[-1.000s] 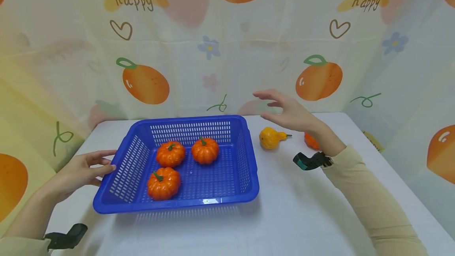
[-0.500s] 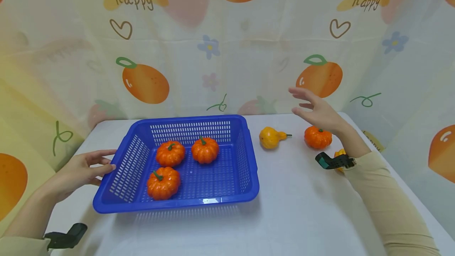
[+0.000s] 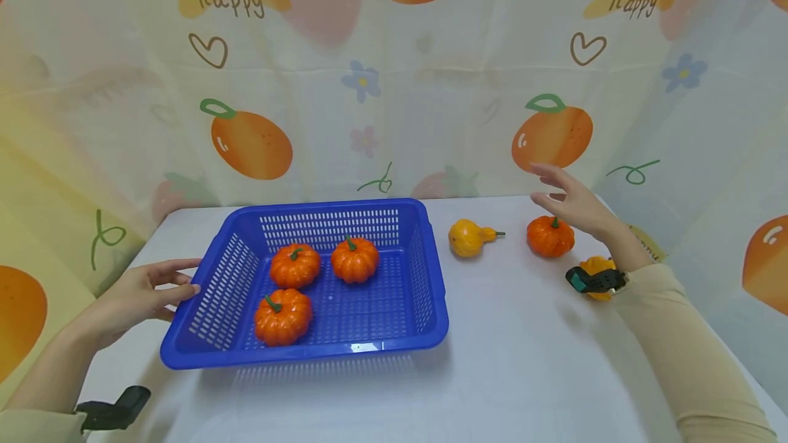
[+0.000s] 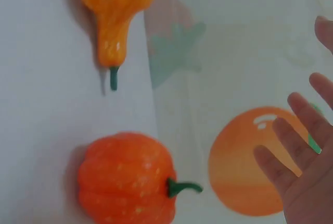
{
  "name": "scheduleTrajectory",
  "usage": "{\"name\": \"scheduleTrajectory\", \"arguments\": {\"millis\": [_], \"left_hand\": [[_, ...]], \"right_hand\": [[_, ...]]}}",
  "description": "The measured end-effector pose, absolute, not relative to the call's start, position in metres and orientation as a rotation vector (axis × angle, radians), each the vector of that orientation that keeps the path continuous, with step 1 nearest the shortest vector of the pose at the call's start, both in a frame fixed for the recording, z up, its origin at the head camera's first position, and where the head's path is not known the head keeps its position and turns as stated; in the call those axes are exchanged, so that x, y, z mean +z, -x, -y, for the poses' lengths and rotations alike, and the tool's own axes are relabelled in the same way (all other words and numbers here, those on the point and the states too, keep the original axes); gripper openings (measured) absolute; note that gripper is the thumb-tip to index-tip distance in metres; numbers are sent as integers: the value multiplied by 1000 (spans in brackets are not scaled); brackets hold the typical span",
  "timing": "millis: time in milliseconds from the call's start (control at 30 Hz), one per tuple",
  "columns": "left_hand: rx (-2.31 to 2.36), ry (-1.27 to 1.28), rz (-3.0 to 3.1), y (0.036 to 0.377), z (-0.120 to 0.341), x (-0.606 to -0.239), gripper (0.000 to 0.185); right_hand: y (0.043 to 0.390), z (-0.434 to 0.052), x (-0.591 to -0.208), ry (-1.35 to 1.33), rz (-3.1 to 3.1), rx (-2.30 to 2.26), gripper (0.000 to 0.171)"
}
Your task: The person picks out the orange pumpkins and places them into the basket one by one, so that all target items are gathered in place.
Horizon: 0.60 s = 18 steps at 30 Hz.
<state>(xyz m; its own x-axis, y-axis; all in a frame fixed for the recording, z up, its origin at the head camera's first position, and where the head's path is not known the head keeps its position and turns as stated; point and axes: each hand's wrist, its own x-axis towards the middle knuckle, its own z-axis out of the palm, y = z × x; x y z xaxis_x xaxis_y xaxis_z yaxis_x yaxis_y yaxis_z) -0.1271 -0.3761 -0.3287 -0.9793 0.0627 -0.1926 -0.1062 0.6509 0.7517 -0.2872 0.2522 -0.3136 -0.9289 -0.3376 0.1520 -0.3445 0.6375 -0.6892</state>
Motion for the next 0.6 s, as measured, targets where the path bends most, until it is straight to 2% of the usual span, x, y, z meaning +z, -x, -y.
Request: {"name": "scheduleTrajectory", "arguments": {"millis": [600], "left_hand": [[1221,35,-2680,126,375,-328,68]], "right_hand": [[297,-290,-347,-367,3069,1111,82]]}}
